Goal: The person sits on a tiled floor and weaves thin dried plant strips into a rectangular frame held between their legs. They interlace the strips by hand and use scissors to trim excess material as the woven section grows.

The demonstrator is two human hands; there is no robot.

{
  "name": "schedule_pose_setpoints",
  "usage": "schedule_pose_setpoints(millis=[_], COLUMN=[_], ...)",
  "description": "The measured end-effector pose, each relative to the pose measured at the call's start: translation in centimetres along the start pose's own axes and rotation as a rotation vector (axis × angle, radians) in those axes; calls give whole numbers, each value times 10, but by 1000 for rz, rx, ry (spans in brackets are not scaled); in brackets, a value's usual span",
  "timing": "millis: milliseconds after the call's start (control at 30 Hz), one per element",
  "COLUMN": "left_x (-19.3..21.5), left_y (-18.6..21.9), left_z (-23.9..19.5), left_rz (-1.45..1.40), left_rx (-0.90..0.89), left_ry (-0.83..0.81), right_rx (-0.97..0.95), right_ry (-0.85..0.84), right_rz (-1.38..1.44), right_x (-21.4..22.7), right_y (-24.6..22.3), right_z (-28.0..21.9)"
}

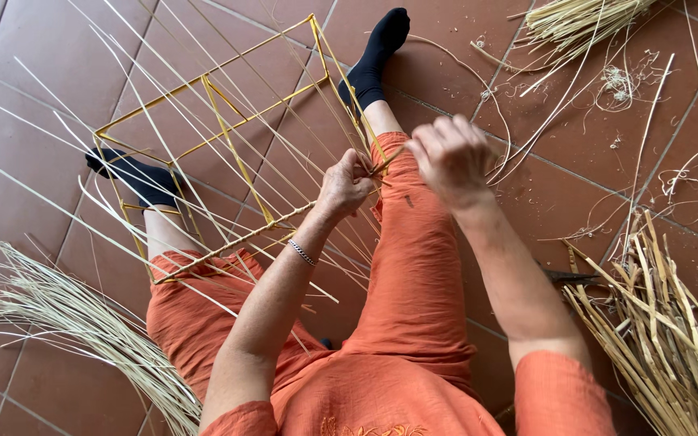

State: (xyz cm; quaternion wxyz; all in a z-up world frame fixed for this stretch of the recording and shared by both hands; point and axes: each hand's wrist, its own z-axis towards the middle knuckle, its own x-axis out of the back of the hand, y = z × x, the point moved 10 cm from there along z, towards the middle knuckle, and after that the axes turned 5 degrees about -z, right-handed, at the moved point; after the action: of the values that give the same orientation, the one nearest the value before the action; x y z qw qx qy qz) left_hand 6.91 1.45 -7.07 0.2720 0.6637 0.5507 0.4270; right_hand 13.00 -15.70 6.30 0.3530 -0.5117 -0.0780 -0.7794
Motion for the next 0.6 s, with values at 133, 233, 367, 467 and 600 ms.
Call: schedule_pose_setpoints(millis=[133,233,367,467,600], left_x=[1,-1,0,2,-2], left_y=[21,12,19,19,-2], left_z=[-3,-3,-4,-6,-4], left_rz=[108,205,241,196,110], left_rx=[-321,-311,-291,-157,186], left_ry=[124,155,180,160,16], right_rx=[258,406,633,604,221], right_ry=[79,-43,-179,95,254], right_rz=[-140,-338,-505,-600,-57], right_x=[-43,-102,-145,-119,-66], right_y=[-24,-57,-96,-103,-46], right_z=[56,75,79,83,75])
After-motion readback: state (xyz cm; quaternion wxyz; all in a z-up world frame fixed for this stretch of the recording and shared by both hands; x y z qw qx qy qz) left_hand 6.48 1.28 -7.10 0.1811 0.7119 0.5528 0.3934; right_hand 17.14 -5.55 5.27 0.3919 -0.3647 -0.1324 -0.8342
